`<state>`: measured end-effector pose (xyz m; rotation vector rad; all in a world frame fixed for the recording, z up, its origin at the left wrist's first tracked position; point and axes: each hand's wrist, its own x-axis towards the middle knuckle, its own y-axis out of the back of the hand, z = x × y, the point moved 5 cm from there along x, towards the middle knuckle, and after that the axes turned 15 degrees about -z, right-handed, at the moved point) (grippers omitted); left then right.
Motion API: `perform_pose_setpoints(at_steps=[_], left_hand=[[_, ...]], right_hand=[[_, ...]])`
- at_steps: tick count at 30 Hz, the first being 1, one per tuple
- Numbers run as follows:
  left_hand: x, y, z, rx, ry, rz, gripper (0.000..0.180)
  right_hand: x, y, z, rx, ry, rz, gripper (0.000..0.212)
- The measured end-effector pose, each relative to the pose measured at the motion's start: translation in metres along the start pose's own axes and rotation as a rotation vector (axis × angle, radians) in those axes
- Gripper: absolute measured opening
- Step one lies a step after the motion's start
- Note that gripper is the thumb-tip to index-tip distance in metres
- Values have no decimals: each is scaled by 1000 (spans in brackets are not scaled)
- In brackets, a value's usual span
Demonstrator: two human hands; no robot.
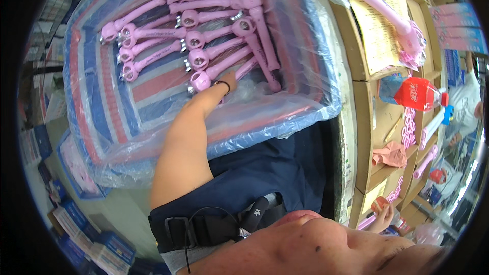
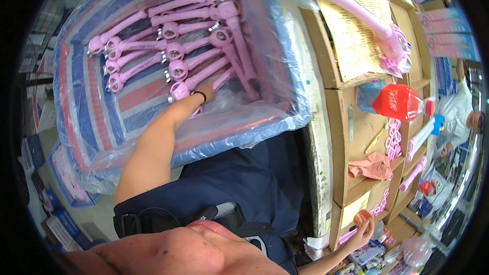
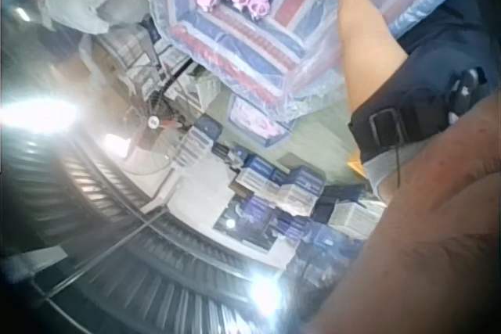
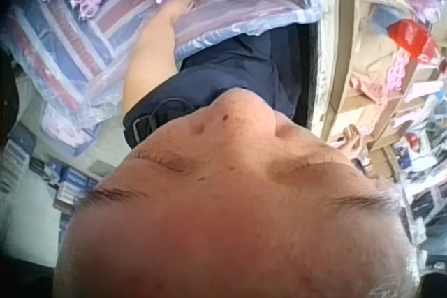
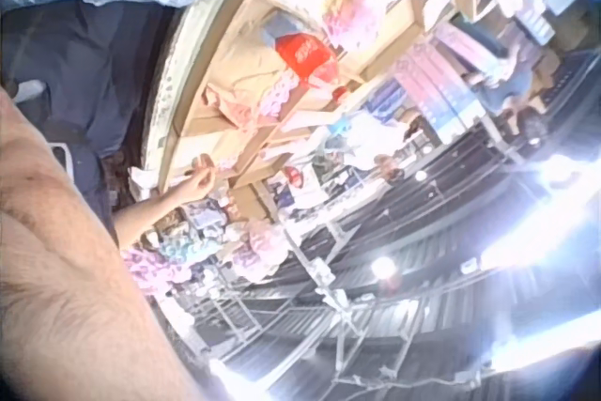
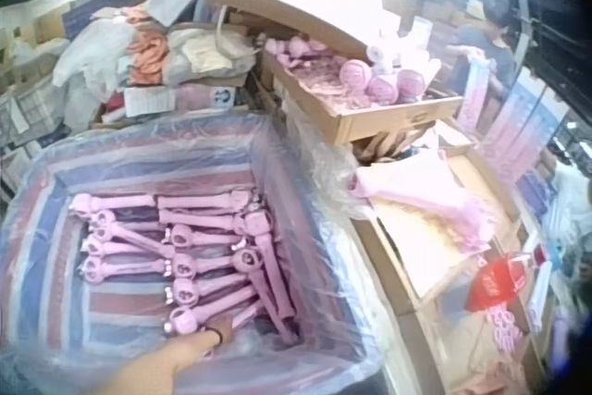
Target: The person assembles pink light sticks by inserting a clear plastic piece into the head, wiping the body with a cloth, and peeling off a label. They repeat this process for multiple units, placing finished sticks into a bin.
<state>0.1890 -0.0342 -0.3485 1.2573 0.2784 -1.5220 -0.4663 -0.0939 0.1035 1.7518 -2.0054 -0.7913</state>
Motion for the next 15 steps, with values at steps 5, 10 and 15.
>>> perform_pose_setpoints(at_steps=[5, 10, 15], left_hand=[[-24, 21, -12, 226, -19, 0, 56], [-109, 79, -32, 317, -196, -303, 67], [-266, 169, -9, 732, -98, 548, 44]], right_hand=[[14, -68, -90, -590, 395, -118, 16], [30, -112, -127, -607, 528, -218, 13], [51, -112, -120, -614, 612, -319, 19]])
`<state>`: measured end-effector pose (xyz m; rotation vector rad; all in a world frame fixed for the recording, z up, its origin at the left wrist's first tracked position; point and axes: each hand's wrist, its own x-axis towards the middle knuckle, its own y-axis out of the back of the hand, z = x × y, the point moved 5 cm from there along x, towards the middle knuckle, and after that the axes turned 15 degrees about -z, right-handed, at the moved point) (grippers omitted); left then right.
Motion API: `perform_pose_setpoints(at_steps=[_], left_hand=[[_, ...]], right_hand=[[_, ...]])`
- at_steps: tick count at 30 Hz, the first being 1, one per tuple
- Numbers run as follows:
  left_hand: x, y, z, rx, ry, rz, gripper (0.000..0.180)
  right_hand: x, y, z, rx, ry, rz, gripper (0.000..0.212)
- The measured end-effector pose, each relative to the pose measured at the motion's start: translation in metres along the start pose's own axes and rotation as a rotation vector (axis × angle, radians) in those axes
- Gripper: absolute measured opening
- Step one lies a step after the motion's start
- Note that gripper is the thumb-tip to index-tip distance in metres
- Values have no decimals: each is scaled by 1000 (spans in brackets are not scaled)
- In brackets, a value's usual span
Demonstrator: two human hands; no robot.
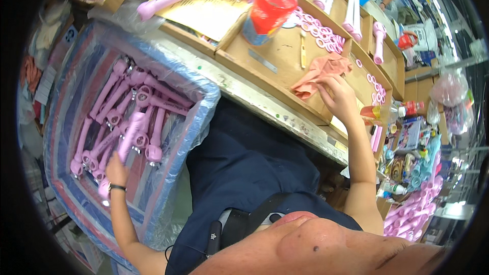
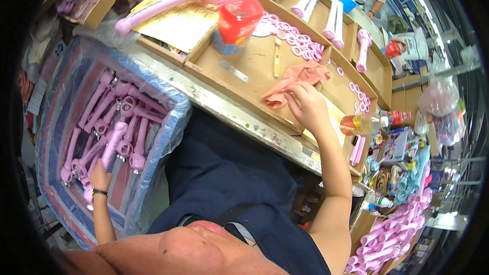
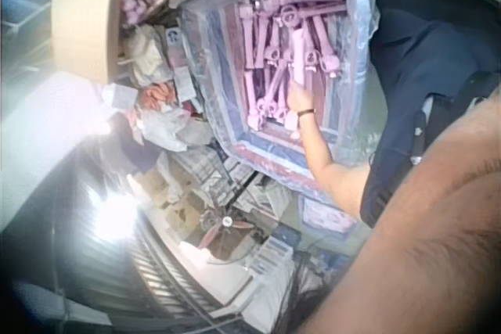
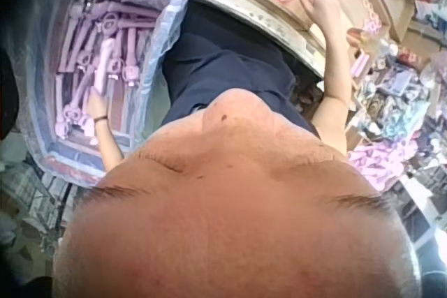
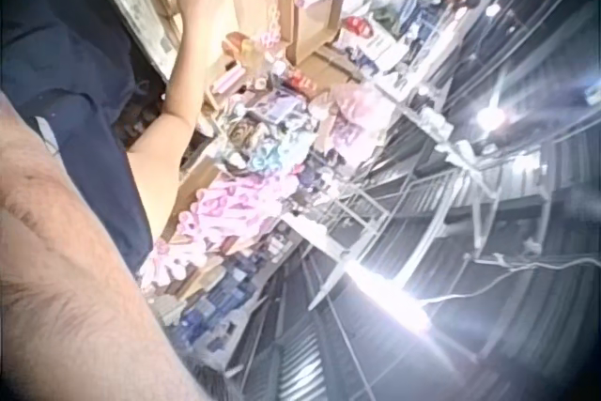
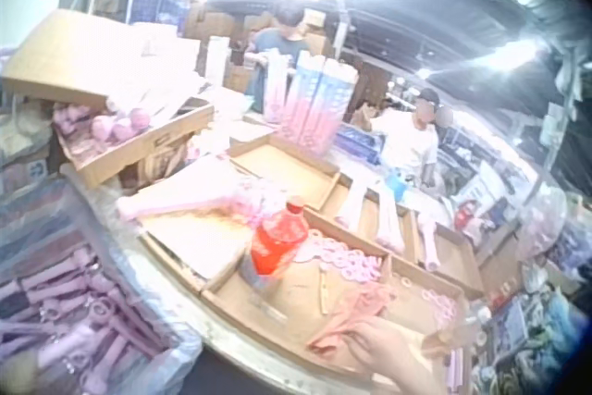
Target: The person assembles pink light sticks by inserting a clear plastic piece into the head, wiping the body with a cloth, and peeling off a label. They repeat this process for multiple units, placing finished sticks into a bin.
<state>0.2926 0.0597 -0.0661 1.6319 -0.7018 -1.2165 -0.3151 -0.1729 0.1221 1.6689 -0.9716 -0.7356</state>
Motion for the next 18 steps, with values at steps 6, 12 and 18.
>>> perform_pose_setpoints(at_steps=[6, 12, 18], left_hand=[[-69, 194, 98, 167, -418, 878, 47], [-87, 232, 298, 358, -1147, 926, 27], [-95, 188, 453, 409, -1657, 869, 15]], right_hand=[[23, -37, 28, 33, -32, -269, 24], [-13, -11, 68, 709, 90, 377, 12], [-88, -7, 102, 1605, 118, 808, 39]])
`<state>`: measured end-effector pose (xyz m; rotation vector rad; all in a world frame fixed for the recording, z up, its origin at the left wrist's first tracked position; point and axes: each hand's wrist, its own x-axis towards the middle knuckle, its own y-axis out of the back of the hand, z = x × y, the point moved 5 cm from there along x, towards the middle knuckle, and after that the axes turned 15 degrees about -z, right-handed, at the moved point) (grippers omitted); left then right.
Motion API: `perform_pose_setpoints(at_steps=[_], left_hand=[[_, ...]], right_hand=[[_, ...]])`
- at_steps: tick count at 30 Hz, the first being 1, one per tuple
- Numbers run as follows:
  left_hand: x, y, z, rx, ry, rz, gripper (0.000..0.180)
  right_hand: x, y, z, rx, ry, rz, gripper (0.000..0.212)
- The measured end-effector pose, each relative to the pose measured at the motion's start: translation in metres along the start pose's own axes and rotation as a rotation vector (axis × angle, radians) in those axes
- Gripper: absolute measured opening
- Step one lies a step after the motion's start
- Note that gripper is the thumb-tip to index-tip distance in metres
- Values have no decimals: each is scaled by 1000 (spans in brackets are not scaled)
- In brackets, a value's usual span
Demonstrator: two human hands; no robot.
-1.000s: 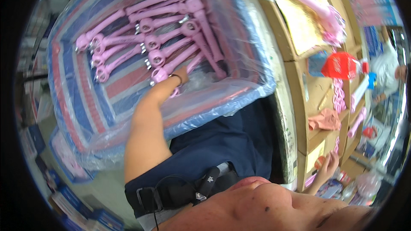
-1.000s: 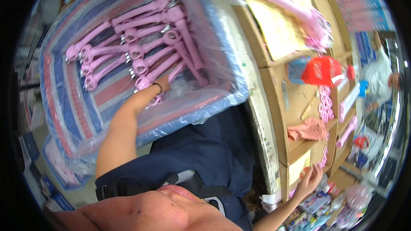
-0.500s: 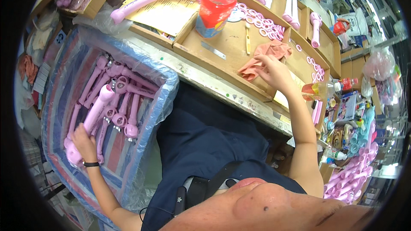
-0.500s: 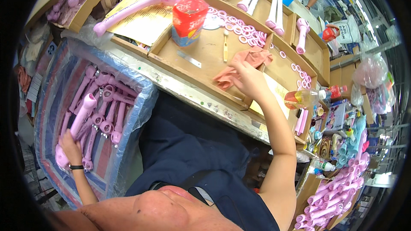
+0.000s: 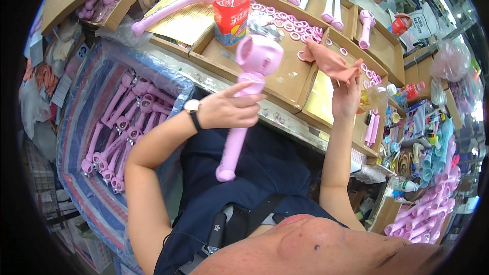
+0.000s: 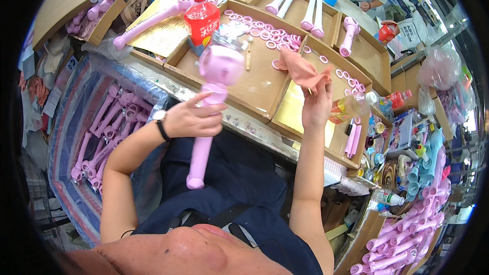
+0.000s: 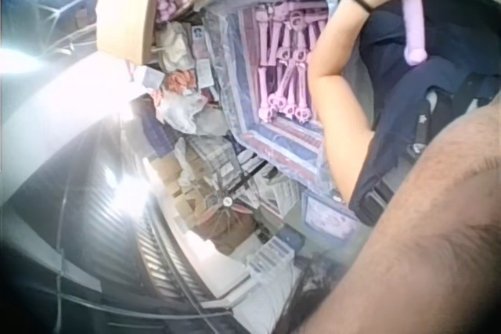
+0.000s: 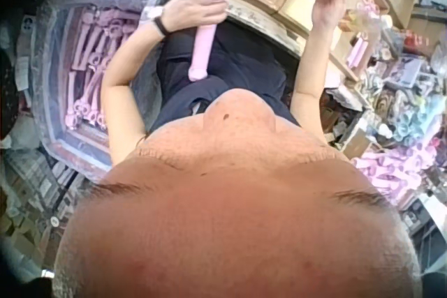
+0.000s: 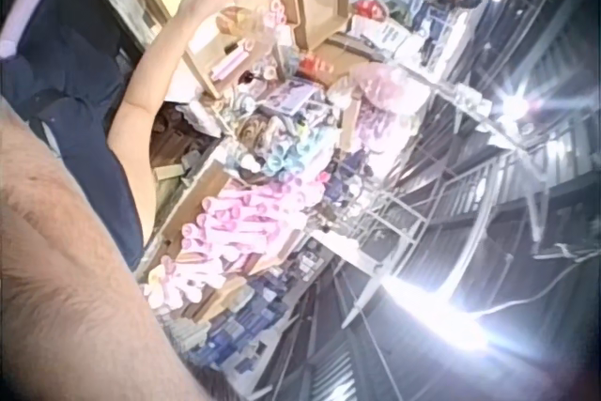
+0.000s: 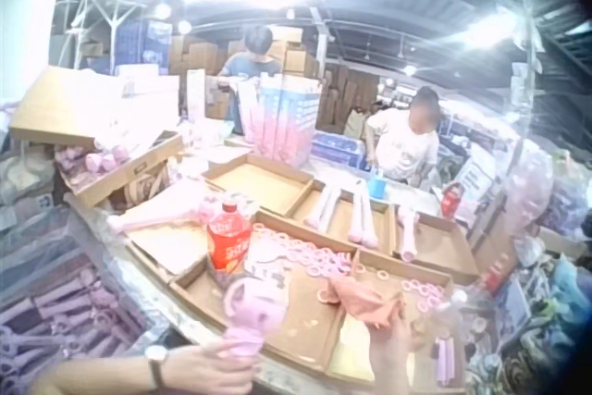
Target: The person assembles pink light sticks by inserting a clear plastic piece into the head, wiping the body with a cloth, and peeling off a label. They repeat this process for multiple units, placing finished sticks into a bin.
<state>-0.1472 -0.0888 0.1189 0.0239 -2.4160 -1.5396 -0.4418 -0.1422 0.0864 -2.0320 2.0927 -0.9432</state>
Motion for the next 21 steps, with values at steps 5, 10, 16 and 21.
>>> perform_pose_setpoints(at_steps=[5, 10, 16, 21], left_hand=[[6, -41, 22, -395, 168, 66, 14], [-40, -59, 62, -1022, 869, 432, 43], [-48, -59, 134, -2542, 757, 138, 65], [-18, -57, 109, -2571, 767, 211, 59]], right_hand=[[-22, -1, -17, 156, 15, -58, 51], [-26, -15, -18, -101, 26, -43, 26], [-37, -74, -32, -433, 148, -146, 16], [-35, -164, 8, -857, 126, -703, 18]])
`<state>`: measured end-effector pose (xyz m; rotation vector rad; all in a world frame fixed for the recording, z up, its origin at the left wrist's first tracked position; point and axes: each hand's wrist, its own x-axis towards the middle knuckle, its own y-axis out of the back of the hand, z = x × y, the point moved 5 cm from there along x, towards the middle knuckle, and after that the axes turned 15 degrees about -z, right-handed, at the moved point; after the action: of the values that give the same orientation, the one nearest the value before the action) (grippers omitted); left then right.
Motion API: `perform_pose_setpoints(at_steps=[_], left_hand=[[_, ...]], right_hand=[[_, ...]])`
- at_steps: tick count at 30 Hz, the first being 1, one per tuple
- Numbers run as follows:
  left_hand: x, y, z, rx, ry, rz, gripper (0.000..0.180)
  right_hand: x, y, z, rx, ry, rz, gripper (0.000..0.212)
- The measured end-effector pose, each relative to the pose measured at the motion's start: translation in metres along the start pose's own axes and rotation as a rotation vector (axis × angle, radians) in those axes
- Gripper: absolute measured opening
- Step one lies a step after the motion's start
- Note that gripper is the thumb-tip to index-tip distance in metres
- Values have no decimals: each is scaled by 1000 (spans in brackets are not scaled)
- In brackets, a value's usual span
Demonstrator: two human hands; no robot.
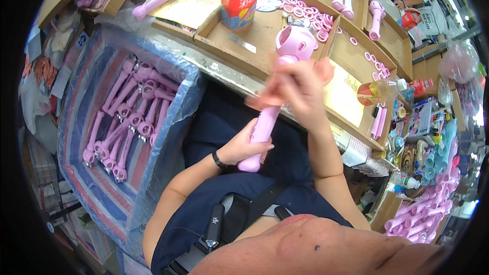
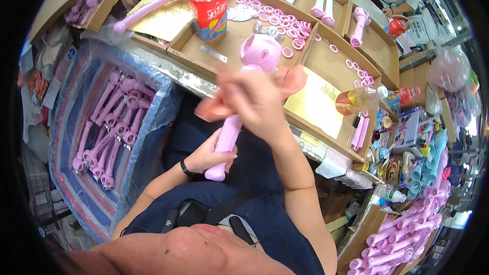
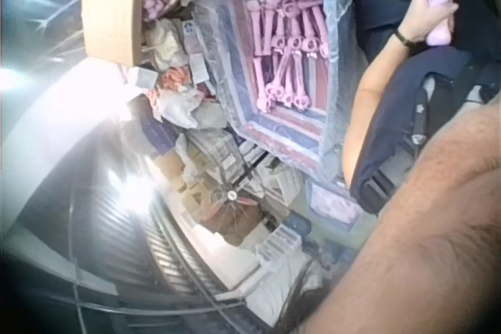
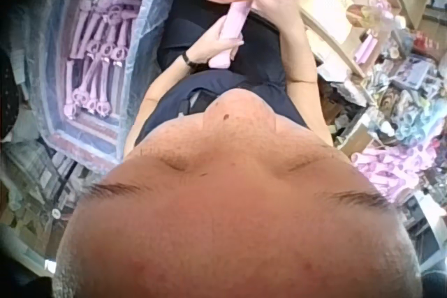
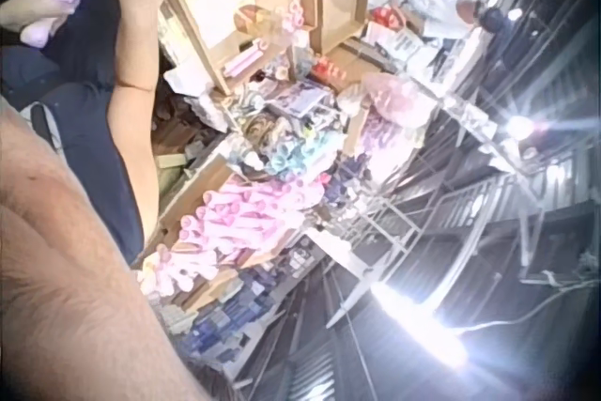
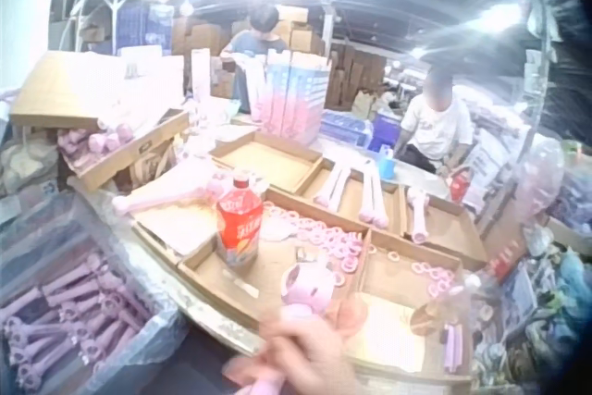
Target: The person assembles pink light sticks by inserting a clear plastic piece into the head, wiping the body with a cloth, and peeling off a label. They repeat this process for multiple units, placing finished sticks into a bin.
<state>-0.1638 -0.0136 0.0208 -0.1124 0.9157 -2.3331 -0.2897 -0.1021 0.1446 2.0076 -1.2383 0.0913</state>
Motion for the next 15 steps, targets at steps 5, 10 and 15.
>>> perform_pose_setpoints(at_steps=[5, 10, 15], left_hand=[[7, -12, 11, -91, -15, -96, 54], [12, -10, 0, 13, -21, -2, 55], [15, -18, -4, 265, 75, -16, 61]], right_hand=[[-21, -3, 12, -17, -91, 481, 33], [-60, -28, 31, 388, -427, 485, 65], [-22, -15, 73, 1085, -349, 361, 42]])
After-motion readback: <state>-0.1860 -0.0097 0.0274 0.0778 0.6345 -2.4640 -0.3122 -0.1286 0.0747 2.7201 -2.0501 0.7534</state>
